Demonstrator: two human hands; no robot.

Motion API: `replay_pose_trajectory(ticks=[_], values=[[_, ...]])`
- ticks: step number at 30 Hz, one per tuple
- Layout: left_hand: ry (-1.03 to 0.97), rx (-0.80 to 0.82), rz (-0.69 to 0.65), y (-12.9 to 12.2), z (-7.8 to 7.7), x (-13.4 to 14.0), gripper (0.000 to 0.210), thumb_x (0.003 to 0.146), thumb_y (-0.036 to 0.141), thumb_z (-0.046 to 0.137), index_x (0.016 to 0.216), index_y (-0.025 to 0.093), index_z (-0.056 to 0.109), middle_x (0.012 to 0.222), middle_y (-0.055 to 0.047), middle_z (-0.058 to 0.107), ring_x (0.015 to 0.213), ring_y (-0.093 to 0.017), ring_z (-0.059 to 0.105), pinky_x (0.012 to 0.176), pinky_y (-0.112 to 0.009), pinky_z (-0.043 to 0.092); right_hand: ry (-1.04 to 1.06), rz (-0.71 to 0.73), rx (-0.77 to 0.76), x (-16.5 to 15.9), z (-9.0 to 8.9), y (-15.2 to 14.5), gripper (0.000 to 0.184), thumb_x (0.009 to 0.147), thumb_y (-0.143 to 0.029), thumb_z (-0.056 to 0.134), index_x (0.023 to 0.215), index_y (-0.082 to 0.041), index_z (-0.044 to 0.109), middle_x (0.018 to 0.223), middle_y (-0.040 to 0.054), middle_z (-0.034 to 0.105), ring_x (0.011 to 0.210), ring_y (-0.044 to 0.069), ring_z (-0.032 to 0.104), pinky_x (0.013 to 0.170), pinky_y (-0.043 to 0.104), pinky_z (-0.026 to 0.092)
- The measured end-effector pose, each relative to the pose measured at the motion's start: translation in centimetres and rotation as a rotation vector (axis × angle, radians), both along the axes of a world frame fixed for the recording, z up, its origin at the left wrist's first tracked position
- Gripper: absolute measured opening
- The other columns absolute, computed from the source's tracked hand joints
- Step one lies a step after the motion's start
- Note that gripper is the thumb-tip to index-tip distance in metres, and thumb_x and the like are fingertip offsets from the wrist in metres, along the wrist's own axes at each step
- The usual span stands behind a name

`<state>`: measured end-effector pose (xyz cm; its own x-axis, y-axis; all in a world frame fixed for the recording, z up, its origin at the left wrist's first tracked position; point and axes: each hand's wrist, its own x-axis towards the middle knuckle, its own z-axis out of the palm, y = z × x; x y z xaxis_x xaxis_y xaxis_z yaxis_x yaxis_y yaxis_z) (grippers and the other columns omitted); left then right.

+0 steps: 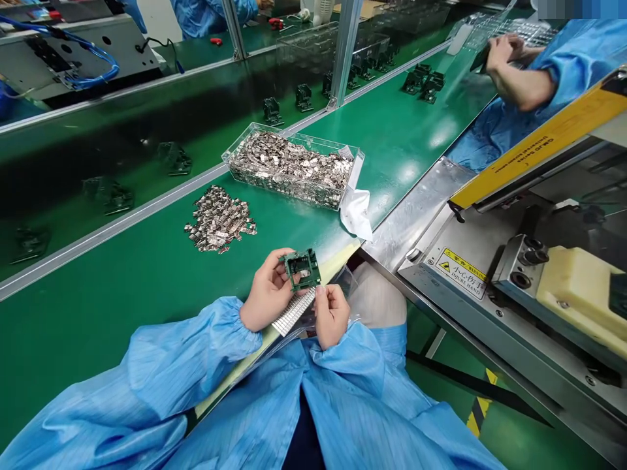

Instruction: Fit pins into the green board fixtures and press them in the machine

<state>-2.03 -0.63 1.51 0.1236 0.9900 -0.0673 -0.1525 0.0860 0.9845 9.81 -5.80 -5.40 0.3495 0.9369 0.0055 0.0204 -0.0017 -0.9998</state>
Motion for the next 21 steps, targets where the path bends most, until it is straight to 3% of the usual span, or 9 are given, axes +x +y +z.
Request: replay_pose_trajectory(ticks=[8,16,21], values=[[-0.024,0.007,-0.014,1.3,0.0,0.9,0.055,0.069,0.044,0.079,0.107,0.02,0.048,0.086,-0.001,0.059,0.071,-0.014,0.064,0.056,-0.024,0.06,0.016,-0.038,0.068,-0.1,-0.2,-0.8,0.035,0.095,-0.049,0.049,0.08,-0.019,0.057,0.06,0.0,0.06,0.056,0.015,0.058,0.058,0.027,0.048],[-0.042,0.002,0.011,1.3,-0.2,0.9,0.057,0.068,0.045,0.079,0.108,0.019,0.049,0.087,-0.003,0.06,0.069,-0.013,0.064,0.049,-0.018,0.056,-0.124,0.026,0.108,1.2,-1.5,-0.9,0.032,0.096,-0.043,0.049,0.077,-0.019,0.059,0.059,-0.0002,0.058,0.05,0.013,0.054,0.05,0.025,0.043],[-0.048,-0.01,-0.004,1.3,-0.3,0.9,0.056,0.069,0.043,0.078,0.11,0.02,0.047,0.087,-0.002,0.059,0.069,-0.012,0.063,0.052,-0.02,0.058,-0.257,0.073,0.148,2.3,-1.5,-0.8,0.028,0.091,-0.04,0.053,0.072,-0.021,0.059,0.06,-0.0002,0.055,0.053,0.014,0.05,0.053,0.027,0.039]])
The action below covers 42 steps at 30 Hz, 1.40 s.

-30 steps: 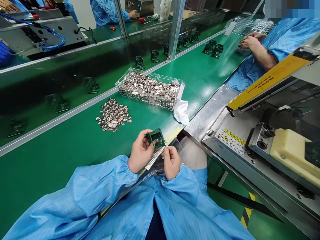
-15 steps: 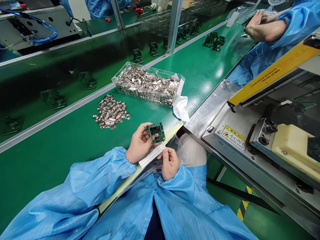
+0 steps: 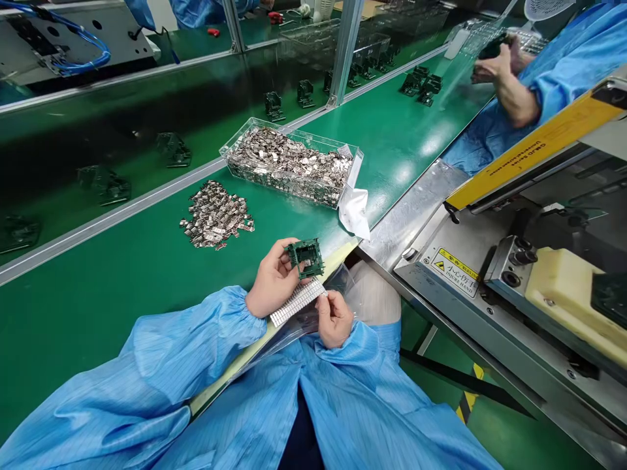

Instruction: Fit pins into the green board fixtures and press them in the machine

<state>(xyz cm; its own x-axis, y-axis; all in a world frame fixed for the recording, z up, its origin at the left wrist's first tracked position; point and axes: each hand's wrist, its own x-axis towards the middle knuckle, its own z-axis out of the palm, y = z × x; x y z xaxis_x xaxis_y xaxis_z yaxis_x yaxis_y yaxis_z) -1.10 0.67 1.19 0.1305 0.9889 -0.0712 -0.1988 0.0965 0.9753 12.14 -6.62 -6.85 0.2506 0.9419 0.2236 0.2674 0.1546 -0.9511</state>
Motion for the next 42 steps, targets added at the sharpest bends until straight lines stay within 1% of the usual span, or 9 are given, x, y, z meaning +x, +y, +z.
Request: replay_pose_trajectory(ticks=[7,11,15,21,24,27,31,37,42], values=[[0.128,0.078,0.093,0.0,-0.6,0.5,0.046,0.072,0.032,0.074,0.109,0.019,0.051,0.088,-0.002,0.062,0.07,-0.012,0.063,0.056,-0.02,0.055,-0.146,0.111,0.044,0.8,0.7,-0.2,0.028,0.087,-0.037,0.053,0.063,-0.023,0.055,0.055,-0.0017,0.046,0.05,0.015,0.042,0.052,0.028,0.035],[0.173,0.094,0.127,0.0,-0.8,0.7,0.043,0.073,0.027,0.071,0.111,0.02,0.052,0.085,-0.001,0.063,0.074,-0.014,0.064,0.056,-0.018,0.053,-0.201,0.204,0.049,-0.1,1.5,-1.0,0.025,0.089,-0.032,0.05,0.066,-0.023,0.056,0.056,-0.0012,0.049,0.05,0.014,0.044,0.051,0.027,0.035],[0.2,0.135,0.123,-0.1,-0.9,0.7,0.039,0.075,0.022,0.067,0.112,0.02,0.053,0.085,-0.001,0.064,0.076,-0.013,0.064,0.058,-0.018,0.053,-0.239,0.22,0.022,-0.6,2.3,-1.4,0.024,0.093,-0.028,0.046,0.073,-0.022,0.058,0.058,-0.0011,0.051,0.05,0.014,0.046,0.051,0.027,0.036],[0.241,0.155,0.127,-0.4,-0.7,0.7,0.038,0.074,0.018,0.066,0.11,0.02,0.055,0.084,0.001,0.064,0.074,-0.012,0.064,0.065,-0.02,0.053,-0.326,0.233,-0.04,-0.5,3.0,-1.1,0.026,0.09,-0.028,0.046,0.065,-0.023,0.049,0.05,-0.004,0.042,0.044,0.012,0.039,0.049,0.026,0.031],[0.234,0.163,0.123,-0.4,-0.6,0.8,0.036,0.075,0.018,0.065,0.11,0.02,0.054,0.088,-0.001,0.065,0.078,-0.013,0.064,0.065,-0.02,0.054,-0.391,0.267,-0.091,-0.5,3.1,-0.7,0.025,0.087,-0.025,0.045,0.062,-0.023,0.046,0.052,-0.0021,0.046,0.045,0.014,0.041,0.05,0.027,0.028],[0.227,0.17,0.118,-0.4,-0.8,0.7,0.036,0.076,0.019,0.065,0.111,0.02,0.055,0.088,-0.001,0.064,0.077,-0.013,0.064,0.061,-0.019,0.053,-0.455,0.286,-0.158,-0.1,2.9,-0.2,0.019,0.083,-0.023,0.05,0.064,-0.023,0.049,0.053,0.0005,0.051,0.046,0.016,0.044,0.051,0.029,0.026],[0.195,0.176,0.123,-0.2,-1.0,0.5,0.038,0.076,0.02,0.067,0.111,0.02,0.054,0.086,-0.001,0.064,0.075,-0.013,0.063,0.063,-0.02,0.053,-0.5,0.312,-0.24,1.5,2.4,0.6,0.021,0.077,-0.016,0.054,0.058,-0.022,0.05,0.047,0.0,0.05,0.042,0.015,0.042,0.05,0.029,0.023],[0.076,0.156,0.137,0.1,-0.8,0.4,0.043,0.072,0.029,0.073,0.109,0.019,0.052,0.081,0.0,0.06,0.071,-0.013,0.063,0.066,-0.025,0.056,-0.455,0.371,-0.281,3.1,1.8,0.9,0.026,0.083,-0.02,0.051,0.059,-0.023,0.056,0.051,-0.0009,0.058,0.046,0.015,0.052,0.05,0.026,0.033],[-0.024,0.129,0.135,-0.1,-0.3,0.2,0.048,0.071,0.036,0.076,0.107,0.019,0.05,0.085,-0.002,0.062,0.075,-0.014,0.064,0.065,-0.026,0.058,-0.387,0.297,-0.302,3.6,1.3,0.8,0.024,0.083,-0.028,0.058,0.059,-0.022,0.061,0.048,0.001,0.061,0.043,0.019,0.058,0.047,0.028,0.042]])
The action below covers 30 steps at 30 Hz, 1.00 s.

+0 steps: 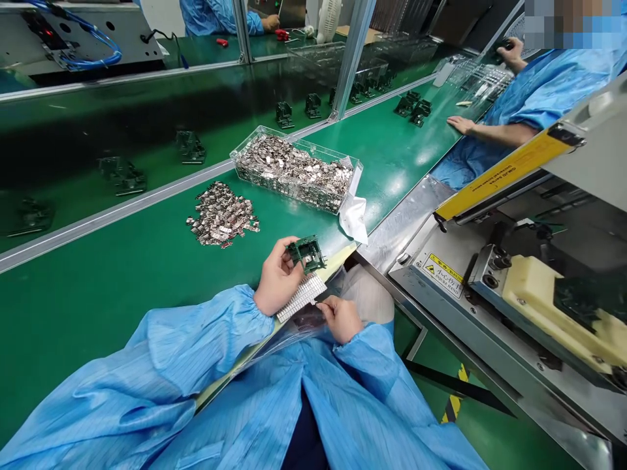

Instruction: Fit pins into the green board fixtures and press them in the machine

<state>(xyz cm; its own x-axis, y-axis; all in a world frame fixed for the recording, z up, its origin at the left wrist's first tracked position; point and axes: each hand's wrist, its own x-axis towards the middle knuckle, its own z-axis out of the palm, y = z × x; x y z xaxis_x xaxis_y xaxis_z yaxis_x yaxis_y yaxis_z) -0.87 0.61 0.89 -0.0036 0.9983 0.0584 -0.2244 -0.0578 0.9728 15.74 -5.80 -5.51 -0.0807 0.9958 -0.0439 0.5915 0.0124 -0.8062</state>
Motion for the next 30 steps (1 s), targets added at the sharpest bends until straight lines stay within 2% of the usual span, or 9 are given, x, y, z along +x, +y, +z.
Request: replay_pose_trajectory(ticks=[3,6,8,10,13,17,20,23,30], values=[[-0.035,0.016,-0.008,-0.4,0.4,0.0,0.046,0.074,0.039,0.074,0.107,0.019,0.049,0.088,-0.003,0.062,0.077,-0.015,0.064,0.064,-0.026,0.059,0.065,-0.037,0.034,1.0,2.2,-0.5,0.025,0.088,-0.035,0.054,0.076,-0.02,0.069,0.063,0.0052,0.07,0.051,0.021,0.066,0.051,0.03,0.051],[-0.005,0.085,-0.005,-1.1,0.8,0.2,0.04,0.078,0.037,0.071,0.108,0.02,0.05,0.085,-0.001,0.063,0.078,-0.014,0.065,0.071,-0.027,0.059,0.243,-0.071,0.08,1.3,6.0,-0.9,0.026,0.094,-0.035,0.052,0.101,-0.019,0.071,0.083,0.0066,0.075,0.068,0.021,0.073,0.066,0.032,0.058],[0.025,0.128,-0.011,-1.6,1.0,0.3,0.036,0.081,0.035,0.068,0.109,0.02,0.051,0.084,-0.001,0.063,0.078,-0.013,0.065,0.074,-0.026,0.057,0.366,-0.1,0.159,0.6,8.3,-0.8,0.019,0.093,-0.03,0.058,0.103,-0.022,0.072,0.084,0.0045,0.075,0.073,0.02,0.072,0.071,0.032,0.058],[0.064,0.147,-0.009,-2.0,1.0,0.4,0.033,0.083,0.031,0.066,0.112,0.021,0.052,0.085,-0.001,0.063,0.077,-0.013,0.064,0.072,-0.024,0.056,0.412,-0.145,0.321,-0.8,9.6,-0.1,0.011,0.087,-0.023,0.065,0.093,-0.024,0.075,0.082,0.0025,0.072,0.075,0.019,0.069,0.071,0.031,0.056],[0.087,0.154,0.027,-2.3,0.8,0.4,0.034,0.084,0.029,0.065,0.115,0.021,0.052,0.091,-0.002,0.063,0.082,-0.014,0.065,0.071,-0.023,0.056,0.389,-0.255,0.556,-2.9,9.6,1.3,0.006,0.08,-0.018,0.071,0.08,-0.023,0.074,0.083,0.0021,0.062,0.08,0.018,0.062,0.072,0.03,0.053],[0.039,0.156,0.061,-2.1,0.9,0.3,0.036,0.084,0.029,0.064,0.116,0.021,0.049,0.1,-0.005,0.064,0.09,-0.016,0.066,0.075,-0.025,0.057,0.308,-0.281,0.639,-4.1,8.4,2.1,0.005,0.084,-0.017,0.068,0.085,-0.021,0.07,0.103,0.0064,0.059,0.1,0.021,0.059,0.088,0.038,0.048],[-0.017,0.14,0.08,-2.2,1.1,0.3,0.036,0.084,0.03,0.065,0.115,0.022,0.048,0.098,-0.004,0.065,0.088,-0.016,0.067,0.077,-0.027,0.057,0.255,-0.227,0.649,-4.0,8.0,2.0,0.007,0.088,-0.017,0.063,0.089,-0.021,0.068,0.119,0.0094,0.058,0.113,0.024,0.055,0.093,0.041,0.046],[-0.024,0.129,0.07,-2.6,1.1,0.3,0.035,0.085,0.031,0.064,0.116,0.023,0.049,0.099,-0.004,0.065,0.086,-0.015,0.067,0.077,-0.028,0.058,0.273,-0.215,0.63,-4.0,7.9,2.0,0.008,0.089,-0.017,0.061,0.09,-0.022,0.067,0.122,0.0099,0.058,0.116,0.024,0.055,0.093,0.041,0.046],[0.186,0.19,0.056,-3.5,0.9,0.0,0.031,0.088,0.022,0.06,0.118,0.024,0.052,0.096,-0.003,0.064,0.081,-0.013,0.065,0.069,-0.021,0.054,0.321,-0.287,0.519,-5.3,8.0,2.2,0.006,0.085,-0.024,0.065,0.084,-0.021,0.071,0.126,0.0112,0.056,0.119,0.029,0.053,0.101,0.048,0.041]])
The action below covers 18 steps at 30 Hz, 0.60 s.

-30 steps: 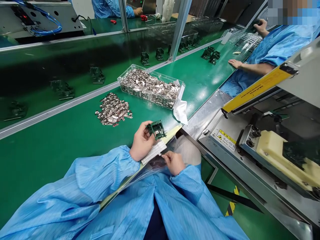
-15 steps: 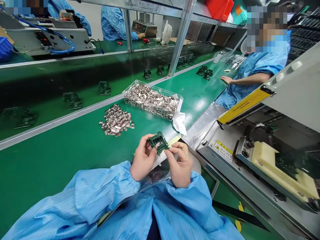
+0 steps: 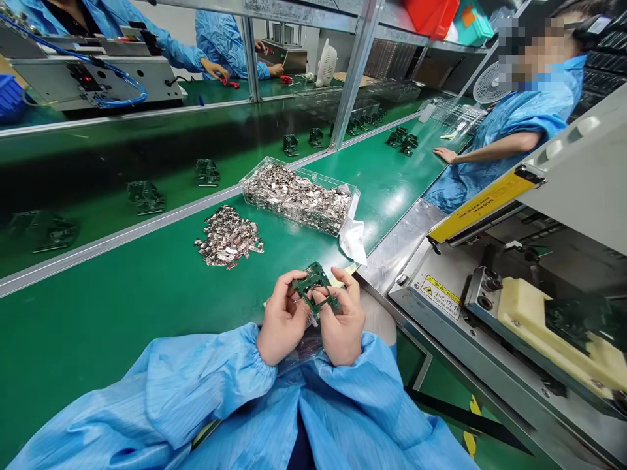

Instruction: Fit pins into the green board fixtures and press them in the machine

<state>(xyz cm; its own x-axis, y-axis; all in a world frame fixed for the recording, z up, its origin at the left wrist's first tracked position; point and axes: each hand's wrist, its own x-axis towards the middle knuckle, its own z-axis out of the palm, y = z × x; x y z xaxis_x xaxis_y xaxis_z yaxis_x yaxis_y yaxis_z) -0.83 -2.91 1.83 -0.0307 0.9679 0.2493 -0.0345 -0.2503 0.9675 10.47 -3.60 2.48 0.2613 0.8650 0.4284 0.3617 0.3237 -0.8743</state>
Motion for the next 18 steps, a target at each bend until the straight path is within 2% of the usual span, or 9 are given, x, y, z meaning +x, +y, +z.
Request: replay_pose_trajectory(ticks=[6,10,12,14,16,18], values=[[0.015,0.098,0.002,-0.3,0.2,0.3,0.031,0.088,0.019,0.058,0.119,0.025,0.052,0.101,-0.003,0.065,0.081,-0.012,0.065,0.068,-0.02,0.053,0.182,-0.048,-0.052,-1.1,-0.2,-0.3,0.01,0.086,-0.027,0.065,0.079,-0.02,0.065,0.122,0.0108,0.055,0.117,0.027,0.054,0.097,0.045,0.045],[0.021,0.099,0.019,-0.6,0.2,0.4,0.029,0.087,0.019,0.059,0.116,0.024,0.055,0.101,-0.004,0.064,0.077,-0.011,0.064,0.064,-0.019,0.052,0.383,-0.005,-0.103,-1.6,-0.5,-0.3,0.018,0.084,-0.031,0.069,0.077,-0.021,0.055,0.127,0.0105,0.054,0.115,0.026,0.055,0.097,0.044,0.046],[0.011,0.08,0.0,-0.8,0.5,0.1,0.028,0.088,0.02,0.059,0.115,0.023,0.054,0.1,-0.004,0.064,0.076,-0.011,0.064,0.063,-0.019,0.053,0.474,0.069,-0.107,-1.2,-0.2,-0.5,0.017,0.084,-0.031,0.069,0.09,-0.022,0.055,0.13,0.0099,0.053,0.111,0.024,0.058,0.093,0.042,0.049],[0.017,0.03,-0.043,-1.0,1.4,-0.2,0.029,0.088,0.021,0.058,0.117,0.022,0.053,0.098,-0.004,0.065,0.078,-0.012,0.064,0.066,-0.02,0.054,0.449,0.193,-0.105,-0.1,0.5,-0.8,0.033,0.086,-0.029,0.066,0.116,-0.026,0.052,0.135,0.0098,0.051,0.115,0.023,0.057,0.093,0.04,0.05],[0.055,-0.039,-0.154,-1.4,2.8,-0.4,0.031,0.088,0.021,0.057,0.118,0.022,0.052,0.101,-0.005,0.066,0.084,-0.014,0.066,0.07,-0.022,0.055,0.289,0.333,-0.085,2.0,1.5,-1.6,0.057,0.086,-0.027,0.066,0.138,-0.029,0.042,0.143,0.0092,0.046,0.127,0.025,0.048,0.1,0.04,0.046],[0.129,-0.083,-0.334,-1.6,4.7,-0.1,0.031,0.088,0.02,0.056,0.119,0.022,0.054,0.103,-0.006,0.067,0.09,-0.017,0.068,0.072,-0.024,0.057,0.108,0.4,-0.032,4.8,2.7,-2.9,0.068,0.083,-0.025,0.071,0.144,-0.03,0.04,0.144,0.008,0.047,0.131,0.027,0.045,0.106,0.042,0.042]])
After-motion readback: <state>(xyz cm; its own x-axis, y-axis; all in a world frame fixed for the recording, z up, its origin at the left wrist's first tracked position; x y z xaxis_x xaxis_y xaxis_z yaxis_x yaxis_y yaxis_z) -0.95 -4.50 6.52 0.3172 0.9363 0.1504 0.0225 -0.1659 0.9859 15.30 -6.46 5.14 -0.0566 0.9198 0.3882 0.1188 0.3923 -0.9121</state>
